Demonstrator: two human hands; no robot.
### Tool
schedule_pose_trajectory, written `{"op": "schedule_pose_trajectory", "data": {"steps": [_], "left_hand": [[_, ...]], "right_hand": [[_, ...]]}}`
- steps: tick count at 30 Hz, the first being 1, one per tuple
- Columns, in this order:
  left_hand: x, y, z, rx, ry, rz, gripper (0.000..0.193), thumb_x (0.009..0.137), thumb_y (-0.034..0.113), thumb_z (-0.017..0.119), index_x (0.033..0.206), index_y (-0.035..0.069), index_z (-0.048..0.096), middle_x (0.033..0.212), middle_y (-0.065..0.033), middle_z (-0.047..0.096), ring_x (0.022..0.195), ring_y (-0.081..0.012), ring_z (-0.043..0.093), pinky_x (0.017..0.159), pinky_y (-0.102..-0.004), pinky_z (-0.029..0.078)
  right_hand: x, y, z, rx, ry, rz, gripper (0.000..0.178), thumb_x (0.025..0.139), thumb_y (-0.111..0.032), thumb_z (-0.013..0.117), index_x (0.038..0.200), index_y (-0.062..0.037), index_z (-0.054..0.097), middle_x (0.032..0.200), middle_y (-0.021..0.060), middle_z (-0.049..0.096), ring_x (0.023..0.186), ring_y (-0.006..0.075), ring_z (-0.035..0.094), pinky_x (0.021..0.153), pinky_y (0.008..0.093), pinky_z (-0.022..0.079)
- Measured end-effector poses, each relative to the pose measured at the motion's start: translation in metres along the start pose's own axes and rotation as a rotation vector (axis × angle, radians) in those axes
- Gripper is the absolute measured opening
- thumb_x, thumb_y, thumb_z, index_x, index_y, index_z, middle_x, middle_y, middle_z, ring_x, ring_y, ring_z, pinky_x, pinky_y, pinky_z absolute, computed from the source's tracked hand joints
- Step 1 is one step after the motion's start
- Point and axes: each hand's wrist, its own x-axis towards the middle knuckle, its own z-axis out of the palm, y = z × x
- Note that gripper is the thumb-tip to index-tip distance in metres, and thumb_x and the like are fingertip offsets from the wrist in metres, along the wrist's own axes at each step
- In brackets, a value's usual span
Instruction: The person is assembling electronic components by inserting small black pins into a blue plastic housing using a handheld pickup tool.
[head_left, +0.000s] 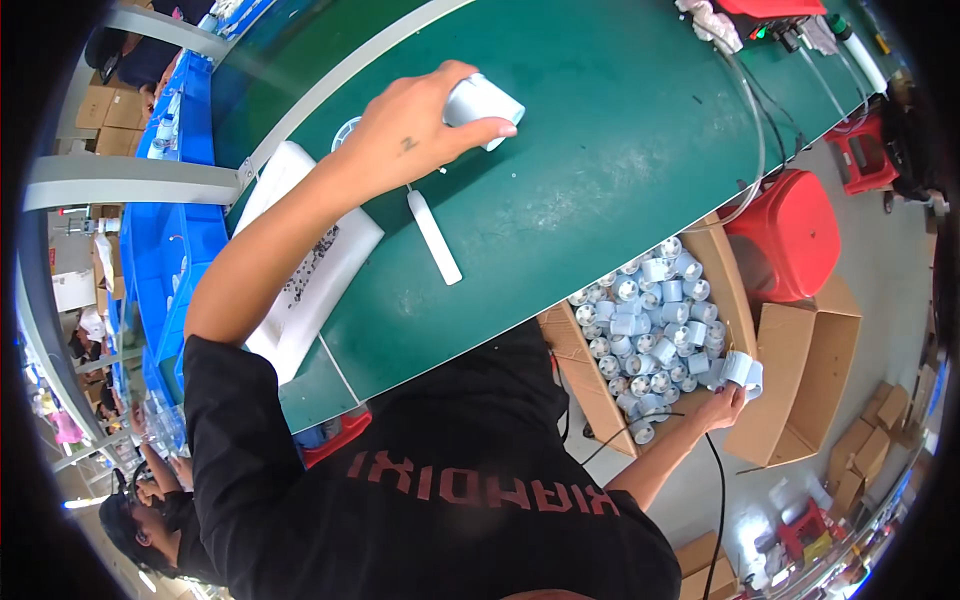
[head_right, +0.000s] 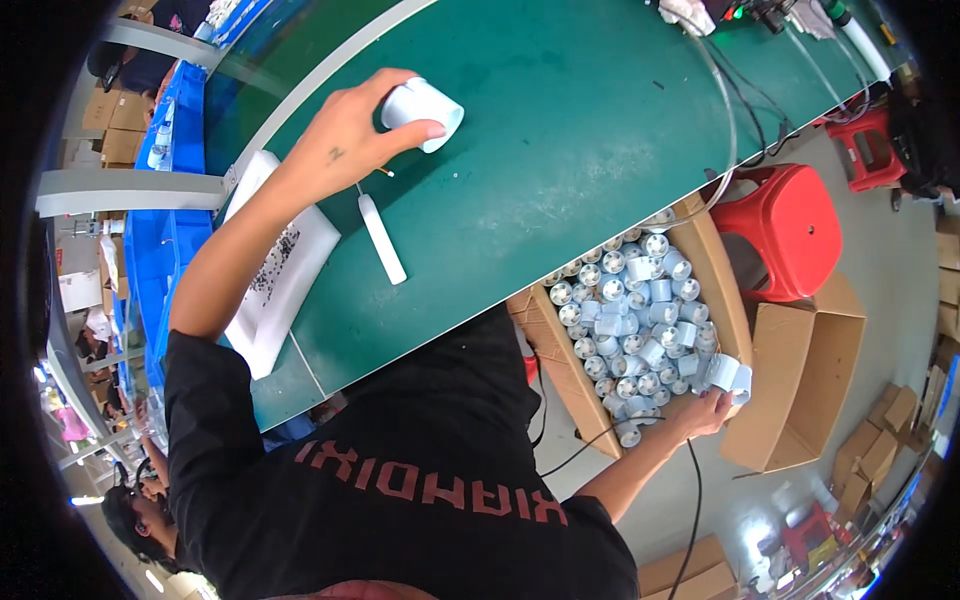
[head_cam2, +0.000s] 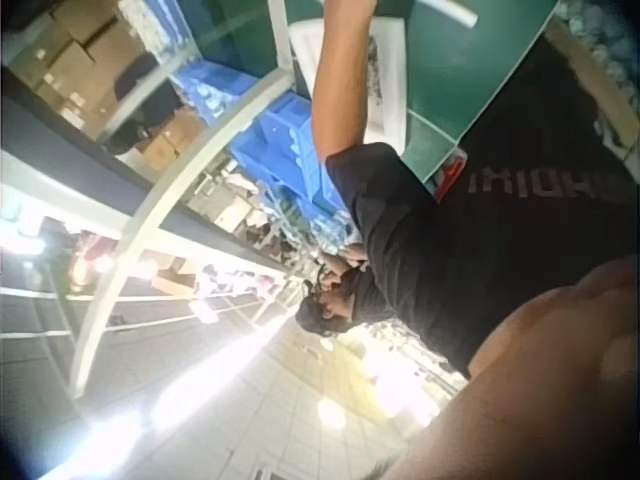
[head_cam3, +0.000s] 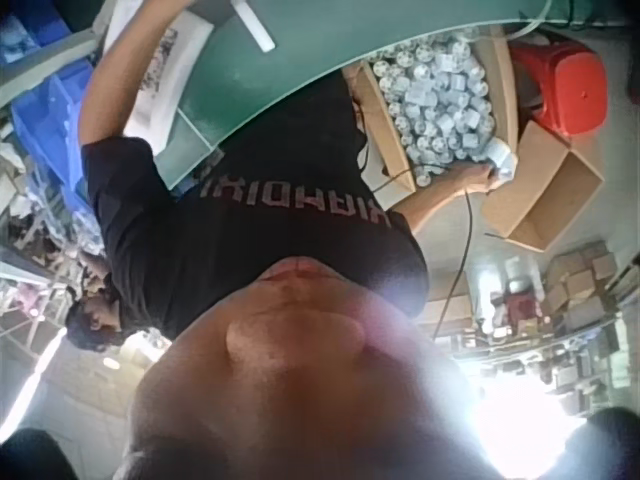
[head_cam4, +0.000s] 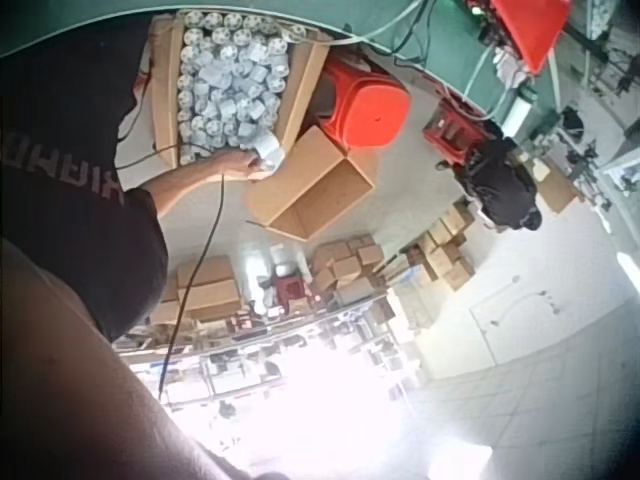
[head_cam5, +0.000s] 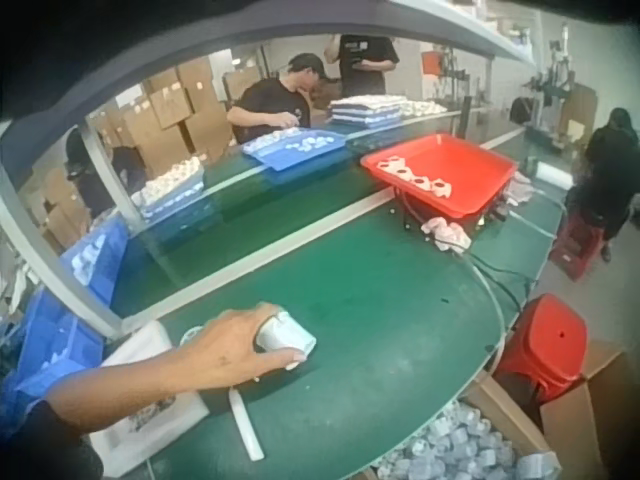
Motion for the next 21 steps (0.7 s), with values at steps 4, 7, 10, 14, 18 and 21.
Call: {"op": "schedule_pose_trajectory", "data": {"steps": [4, 7, 10, 14, 18, 21], "left_hand": [[-0.014, 0.006, 0.002, 0.244, 0.111, 0.267, 0.060, 0.068, 0.015, 0.069, 0.122, 0.002, 0.048, 0.117, -0.0180, 0.054, 0.108, -0.0337, 0.054, 0.087, -0.0392, 0.047], [-0.034, -0.018, 0.025, 0.693, 0.186, 0.415, 0.063, 0.065, 0.015, 0.074, 0.120, -0.001, 0.047, 0.123, -0.0171, 0.048, 0.117, -0.0372, 0.046, 0.094, -0.0444, 0.039], [-0.064, -0.004, 0.011, 0.558, 0.106, 0.347, 0.062, 0.069, 0.026, 0.075, 0.117, -0.002, 0.049, 0.123, -0.0209, 0.046, 0.112, -0.0387, 0.048, 0.097, -0.0474, 0.036], [-0.079, 0.021, -0.018, 0.226, 0.175, 0.325, 0.056, 0.080, 0.034, 0.068, 0.123, 0.003, 0.049, 0.128, -0.0216, 0.042, 0.116, -0.0388, 0.045, 0.099, -0.0472, 0.036], [-0.059, 0.063, -0.058, -0.695, -0.036, 0.186, 0.081, 0.080, 0.037, 0.066, 0.145, 0.009, 0.026, 0.135, -0.0183, 0.038, 0.121, -0.0343, 0.042, 0.097, -0.0419, 0.038], [-0.034, 0.055, -0.052, -0.716, -0.089, 0.243, 0.080, 0.082, 0.040, 0.066, 0.145, 0.011, 0.026, 0.128, -0.0174, 0.043, 0.117, -0.0250, 0.045, 0.092, -0.0343, 0.041]], "right_hand": [[-0.043, -0.097, -0.011, 0.397, -0.090, -0.270, 0.036, 0.087, -0.018, 0.055, 0.112, 0.0074, 0.057, 0.101, 0.0119, 0.061, 0.090, 0.0193, 0.057, 0.081, 0.0312, 0.045], [-0.073, -0.138, 0.006, 0.832, -0.309, -0.201, 0.030, 0.084, -0.003, 0.059, 0.112, 0.0069, 0.057, 0.103, 0.0124, 0.062, 0.095, 0.0181, 0.060, 0.084, 0.0307, 0.047], [-0.102, -0.164, 0.010, 1.069, -0.652, -0.158, 0.031, 0.083, -0.001, 0.060, 0.113, 0.0059, 0.056, 0.111, 0.0132, 0.061, 0.096, 0.0228, 0.063, 0.086, 0.0340, 0.050], [-0.160, -0.219, 0.033, 1.143, -1.040, -0.214, 0.028, 0.080, 0.005, 0.061, 0.108, 0.0051, 0.059, 0.111, 0.0134, 0.061, 0.097, 0.0204, 0.062, 0.085, 0.0331, 0.050], [-0.210, -0.274, 0.060, 1.186, -1.150, -0.660, 0.024, 0.075, 0.012, 0.062, 0.098, 0.0052, 0.063, 0.098, 0.0087, 0.059, 0.089, 0.0163, 0.058, 0.078, 0.0263, 0.046], [-0.234, -0.306, 0.066, 1.124, -1.112, -0.849, 0.024, 0.075, 0.012, 0.061, 0.096, 0.0019, 0.065, 0.085, 0.0063, 0.056, 0.073, 0.0125, 0.055, 0.063, 0.0228, 0.043]]}}
